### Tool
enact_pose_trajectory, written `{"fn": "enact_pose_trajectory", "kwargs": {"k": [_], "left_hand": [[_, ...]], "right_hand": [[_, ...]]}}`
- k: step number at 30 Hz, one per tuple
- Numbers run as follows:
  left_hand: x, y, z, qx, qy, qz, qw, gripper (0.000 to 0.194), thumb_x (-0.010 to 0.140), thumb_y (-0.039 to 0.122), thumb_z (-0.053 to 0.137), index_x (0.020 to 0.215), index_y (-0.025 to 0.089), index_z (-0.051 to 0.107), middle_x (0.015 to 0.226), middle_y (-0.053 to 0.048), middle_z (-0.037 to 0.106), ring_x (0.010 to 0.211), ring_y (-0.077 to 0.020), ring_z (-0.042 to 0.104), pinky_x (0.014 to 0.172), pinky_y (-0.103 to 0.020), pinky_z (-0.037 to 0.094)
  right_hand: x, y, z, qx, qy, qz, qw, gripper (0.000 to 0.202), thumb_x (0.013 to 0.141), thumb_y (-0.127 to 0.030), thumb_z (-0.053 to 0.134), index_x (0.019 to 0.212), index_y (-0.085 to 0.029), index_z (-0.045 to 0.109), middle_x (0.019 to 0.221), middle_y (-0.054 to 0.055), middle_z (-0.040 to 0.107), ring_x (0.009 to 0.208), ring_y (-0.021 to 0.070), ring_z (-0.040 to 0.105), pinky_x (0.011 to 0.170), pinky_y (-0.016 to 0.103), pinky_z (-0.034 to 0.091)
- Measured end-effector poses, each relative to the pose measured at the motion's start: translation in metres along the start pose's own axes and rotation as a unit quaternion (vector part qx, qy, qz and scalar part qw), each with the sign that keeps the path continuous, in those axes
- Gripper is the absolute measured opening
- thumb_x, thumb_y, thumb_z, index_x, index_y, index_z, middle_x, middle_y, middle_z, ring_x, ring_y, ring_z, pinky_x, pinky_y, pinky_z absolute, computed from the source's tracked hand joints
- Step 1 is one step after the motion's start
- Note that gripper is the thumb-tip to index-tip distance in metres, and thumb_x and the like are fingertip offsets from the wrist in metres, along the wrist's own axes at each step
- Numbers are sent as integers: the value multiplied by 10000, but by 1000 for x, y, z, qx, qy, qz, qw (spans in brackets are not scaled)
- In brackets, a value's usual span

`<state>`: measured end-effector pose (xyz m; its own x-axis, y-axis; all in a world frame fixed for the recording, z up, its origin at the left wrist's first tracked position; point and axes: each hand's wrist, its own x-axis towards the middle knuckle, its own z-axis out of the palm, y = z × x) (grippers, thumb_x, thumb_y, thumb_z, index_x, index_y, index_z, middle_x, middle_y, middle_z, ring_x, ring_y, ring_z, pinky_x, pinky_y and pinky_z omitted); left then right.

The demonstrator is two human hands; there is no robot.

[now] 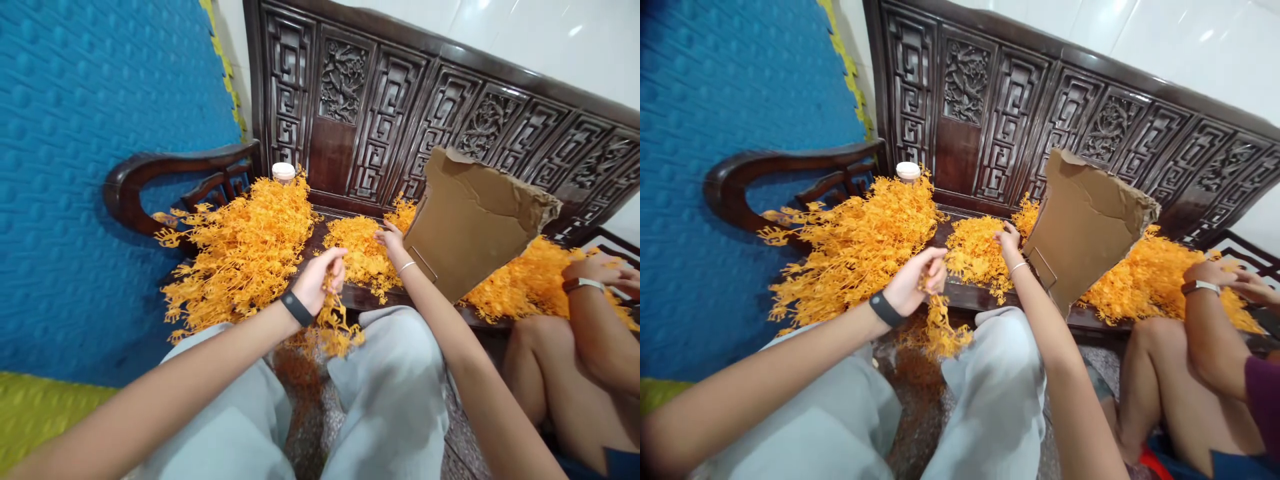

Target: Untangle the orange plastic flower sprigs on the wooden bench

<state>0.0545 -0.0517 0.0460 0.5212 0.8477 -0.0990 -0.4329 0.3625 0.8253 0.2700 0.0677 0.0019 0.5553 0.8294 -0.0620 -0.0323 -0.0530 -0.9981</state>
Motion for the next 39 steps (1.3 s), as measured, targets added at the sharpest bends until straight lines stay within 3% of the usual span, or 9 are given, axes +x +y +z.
{"fn": "enact_pose_trajectory", "kwargs": {"k": [5,8,11,14,19,23,27,34,39], "left_hand": [[12,25,-25,10,46,77,996,425,792,288,426,386,179,364,319,26,373,309,-72,332,379,-219,259],[17,31,-37,105,38,102,989,410,775,285,463,385,177,394,343,14,415,346,-70,385,432,-216,321],[25,31,-50,195,25,130,972,414,757,270,500,365,172,410,341,9,424,359,-62,413,499,-212,361],[33,30,-64,203,51,137,968,395,755,286,499,381,173,436,366,-3,464,381,-71,444,510,-216,373],[40,30,-76,181,69,119,974,336,741,318,508,443,165,483,468,-34,558,467,-92,512,465,-203,367],[45,29,-81,164,72,99,979,311,724,332,524,468,159,490,512,-42,580,484,-99,518,435,-203,370],[52,23,-83,160,69,79,982,277,719,326,532,507,151,497,558,-37,600,426,-77,475,442,-211,382],[60,15,-74,141,54,60,987,231,720,295,518,544,146,508,588,-41,599,435,-80,473,438,-209,376],[63,14,-69,152,63,53,985,216,723,281,521,568,134,549,625,-52,618,411,-68,452,449,-216,379]], "right_hand": [[-15,-7,8,-16,-54,-1,998,337,708,-4,515,1017,-130,562,603,-27,601,468,43,549,454,129,406],[-35,-20,20,2,-169,-24,985,102,791,-171,525,825,-119,606,655,19,636,509,55,570,486,140,435],[-60,-35,31,-2,-325,-24,946,392,810,-476,474,752,-120,627,660,63,647,527,96,584,497,194,467],[-80,-43,37,-65,-398,-15,915,488,740,-592,488,796,-130,637,671,60,645,503,106,575,460,210,459],[-88,-34,36,-117,-376,-133,910,450,577,-353,738,965,-182,587,701,-13,625,521,81,561,494,192,452],[-78,-24,33,-115,-337,-239,903,252,639,-305,686,849,-172,645,696,-9,614,578,75,542,580,201,444],[-76,-23,30,-153,-295,-294,896,195,624,-274,699,795,-184,667,845,13,631,700,88,557,639,201,421],[-77,-22,28,-179,-280,-296,895,102,647,-266,677,694,-177,661,699,-7,635,627,81,522,630,196,391],[-59,-21,24,-117,-198,-250,940,79,657,-218,657,623,-157,622,588,-19,593,549,73,510,573,196,394]]}}
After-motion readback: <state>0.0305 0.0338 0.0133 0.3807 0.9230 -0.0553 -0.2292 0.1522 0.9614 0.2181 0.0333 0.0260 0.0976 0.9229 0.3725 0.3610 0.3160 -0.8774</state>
